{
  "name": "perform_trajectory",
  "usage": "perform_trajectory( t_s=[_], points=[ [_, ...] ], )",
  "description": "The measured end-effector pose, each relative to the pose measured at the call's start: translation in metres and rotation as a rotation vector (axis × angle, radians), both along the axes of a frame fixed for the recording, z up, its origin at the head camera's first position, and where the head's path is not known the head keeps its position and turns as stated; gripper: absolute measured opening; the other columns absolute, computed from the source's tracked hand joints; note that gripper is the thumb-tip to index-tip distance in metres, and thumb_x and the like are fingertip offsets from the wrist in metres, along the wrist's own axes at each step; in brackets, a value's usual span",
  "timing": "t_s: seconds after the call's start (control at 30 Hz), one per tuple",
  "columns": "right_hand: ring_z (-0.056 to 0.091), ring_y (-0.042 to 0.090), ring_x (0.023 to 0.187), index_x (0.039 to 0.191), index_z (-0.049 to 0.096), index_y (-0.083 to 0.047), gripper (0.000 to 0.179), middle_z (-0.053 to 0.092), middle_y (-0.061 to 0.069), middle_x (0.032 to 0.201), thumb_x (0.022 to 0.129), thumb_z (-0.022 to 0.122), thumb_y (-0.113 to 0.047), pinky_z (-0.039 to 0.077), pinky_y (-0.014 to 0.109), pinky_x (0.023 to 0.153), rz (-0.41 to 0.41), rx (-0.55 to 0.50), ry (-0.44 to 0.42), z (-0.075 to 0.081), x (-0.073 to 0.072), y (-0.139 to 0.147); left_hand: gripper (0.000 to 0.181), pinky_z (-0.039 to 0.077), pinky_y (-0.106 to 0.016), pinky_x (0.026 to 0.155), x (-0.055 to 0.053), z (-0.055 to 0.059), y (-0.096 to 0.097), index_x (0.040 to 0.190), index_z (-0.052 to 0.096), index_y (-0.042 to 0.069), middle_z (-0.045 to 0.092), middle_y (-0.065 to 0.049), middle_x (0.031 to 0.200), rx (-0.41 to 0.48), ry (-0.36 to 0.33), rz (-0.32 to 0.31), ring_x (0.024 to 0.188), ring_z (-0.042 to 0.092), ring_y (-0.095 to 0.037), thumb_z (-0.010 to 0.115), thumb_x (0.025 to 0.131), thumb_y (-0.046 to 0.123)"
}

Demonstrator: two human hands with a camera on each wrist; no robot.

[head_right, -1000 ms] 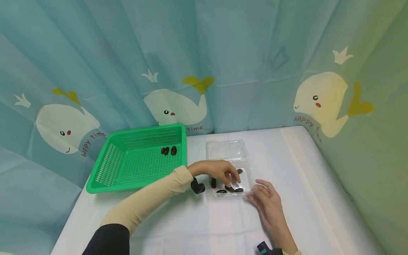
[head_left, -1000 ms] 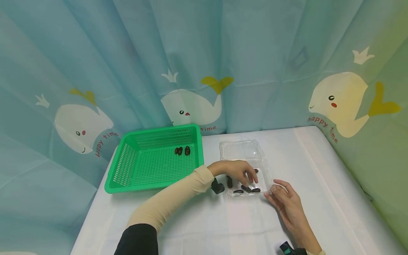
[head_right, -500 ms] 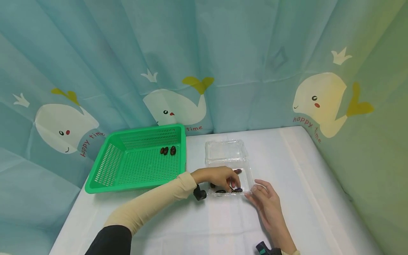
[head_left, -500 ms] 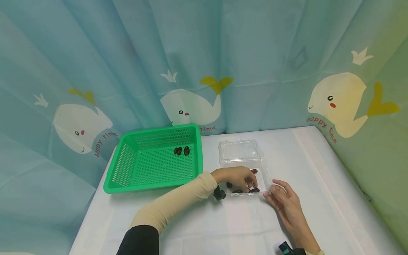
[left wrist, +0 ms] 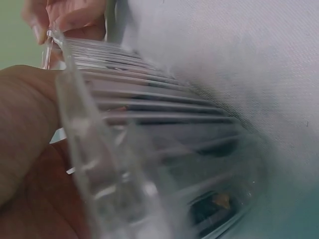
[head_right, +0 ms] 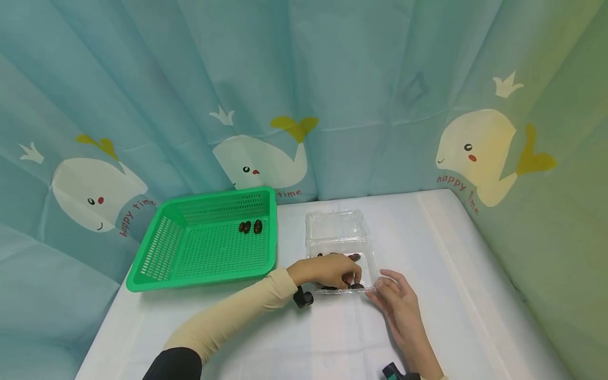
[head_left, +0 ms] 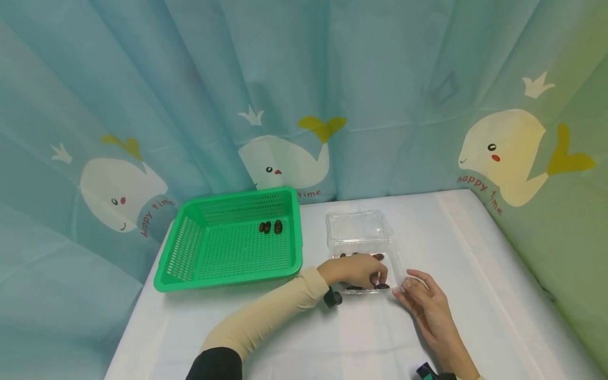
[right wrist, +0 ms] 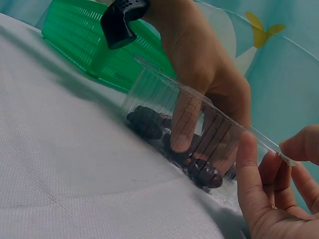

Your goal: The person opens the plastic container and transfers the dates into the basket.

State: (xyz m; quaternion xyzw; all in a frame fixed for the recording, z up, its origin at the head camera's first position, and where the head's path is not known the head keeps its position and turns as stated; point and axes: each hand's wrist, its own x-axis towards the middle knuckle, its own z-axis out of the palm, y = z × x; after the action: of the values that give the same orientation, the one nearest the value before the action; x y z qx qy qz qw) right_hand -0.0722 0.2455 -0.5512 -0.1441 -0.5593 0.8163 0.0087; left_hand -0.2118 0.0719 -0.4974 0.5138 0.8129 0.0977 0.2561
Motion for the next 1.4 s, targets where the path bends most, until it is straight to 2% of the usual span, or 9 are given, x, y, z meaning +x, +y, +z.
perform_trajectory(
  t_s=[0.2, 0.4, 0.57, 0.7, 0.83, 0.97, 1.13, 1.27, 1.4],
  points=[
    [0.073, 0.008, 0.1, 0.129, 0.054, -0.019, 0.029, 0.067, -0.008, 0.101, 0.104, 0.061, -0.005, 0.062, 0.028, 0.093, 0.01, -0.004, 0.016, -0.001, -0.001, 0.0, 0.015, 0.045, -0.012, 0.073, 0.0, 0.002, -0.001, 0.108, 0.074, 0.015, 0.068, 0.007, 0.09, 0.004, 0.014, 0.008, 0.082, 0.057, -0.002, 0.077, 0.093, 0.01],
    [0.072, 0.008, 0.098, 0.128, 0.056, -0.018, 0.028, 0.067, -0.008, 0.099, 0.105, 0.059, -0.003, 0.062, 0.029, 0.092, 0.01, -0.039, 0.038, -0.001, -0.001, 0.001, 0.007, 0.046, -0.012, 0.074, -0.002, 0.008, -0.004, 0.095, 0.075, 0.014, 0.068, 0.007, 0.087, 0.035, -0.023, 0.036, 0.08, 0.057, -0.002, 0.08, 0.091, 0.01],
    [0.073, 0.01, 0.1, 0.13, 0.055, -0.015, 0.029, 0.067, -0.006, 0.1, 0.105, 0.059, -0.002, 0.063, 0.028, 0.091, 0.008, -0.051, 0.047, -0.001, -0.001, 0.0, 0.007, 0.047, -0.009, 0.076, -0.006, 0.013, -0.011, 0.098, 0.076, 0.012, 0.072, 0.005, 0.093, 0.114, -0.083, 0.054, 0.083, 0.059, 0.001, 0.078, 0.092, 0.008],
    [0.072, 0.009, 0.102, 0.133, 0.052, -0.011, 0.031, 0.067, -0.006, 0.101, 0.104, 0.06, -0.002, 0.062, 0.028, 0.092, 0.003, -0.036, 0.033, 0.0, -0.001, -0.001, 0.012, 0.055, -0.012, 0.073, -0.01, 0.022, -0.019, 0.106, 0.077, 0.003, 0.073, 0.0, 0.096, 0.223, -0.272, 0.111, 0.081, 0.062, 0.001, 0.074, 0.094, 0.003],
    [0.072, 0.009, 0.102, 0.136, 0.05, -0.007, 0.035, 0.067, -0.007, 0.1, 0.104, 0.061, -0.003, 0.062, 0.029, 0.092, -0.005, -0.025, 0.015, 0.001, 0.0, 0.0, 0.018, 0.062, -0.02, 0.074, -0.013, 0.028, -0.029, 0.114, 0.074, -0.003, 0.073, -0.005, 0.102, 0.333, -0.475, 0.187, 0.082, 0.067, 0.0, 0.07, 0.097, 0.001],
    [0.074, 0.009, 0.1, 0.136, 0.049, -0.007, 0.035, 0.068, -0.007, 0.1, 0.103, 0.062, -0.004, 0.062, 0.028, 0.092, -0.008, -0.011, 0.003, 0.0, 0.0, -0.001, 0.022, 0.065, -0.028, 0.08, -0.014, 0.035, -0.038, 0.119, 0.071, -0.006, 0.072, -0.013, 0.113, 0.427, -0.594, 0.264, 0.087, 0.07, -0.005, 0.069, 0.098, 0.003],
    [0.074, 0.009, 0.101, 0.136, 0.048, -0.006, 0.036, 0.068, -0.006, 0.101, 0.104, 0.062, -0.006, 0.062, 0.028, 0.092, -0.013, 0.01, -0.014, 0.001, 0.0, -0.001, 0.023, 0.065, -0.043, 0.088, -0.013, 0.046, -0.049, 0.12, 0.071, -0.005, 0.068, -0.021, 0.122, 0.518, -0.7, 0.395, 0.09, 0.071, -0.012, 0.07, 0.098, 0.003],
    [0.074, 0.009, 0.1, 0.137, 0.047, -0.004, 0.036, 0.068, -0.006, 0.101, 0.104, 0.062, -0.005, 0.062, 0.028, 0.092, -0.011, 0.004, -0.002, 0.001, 0.0, -0.001, 0.023, 0.062, -0.051, 0.095, -0.015, 0.054, -0.058, 0.121, 0.071, -0.002, 0.069, -0.015, 0.118, 0.579, -0.807, 0.518, 0.09, 0.071, -0.015, 0.069, 0.099, 0.003],
    [0.074, 0.01, 0.099, 0.137, 0.047, -0.003, 0.037, 0.068, -0.006, 0.1, 0.104, 0.062, -0.004, 0.062, 0.029, 0.092, -0.008, -0.006, 0.006, 0.001, 0.0, -0.001, 0.028, 0.058, -0.055, 0.1, -0.02, 0.063, -0.07, 0.126, 0.066, -0.007, 0.065, -0.004, 0.11, 0.64, -0.928, 0.608, 0.09, 0.069, -0.015, 0.067, 0.1, 0.002]
  ],
)
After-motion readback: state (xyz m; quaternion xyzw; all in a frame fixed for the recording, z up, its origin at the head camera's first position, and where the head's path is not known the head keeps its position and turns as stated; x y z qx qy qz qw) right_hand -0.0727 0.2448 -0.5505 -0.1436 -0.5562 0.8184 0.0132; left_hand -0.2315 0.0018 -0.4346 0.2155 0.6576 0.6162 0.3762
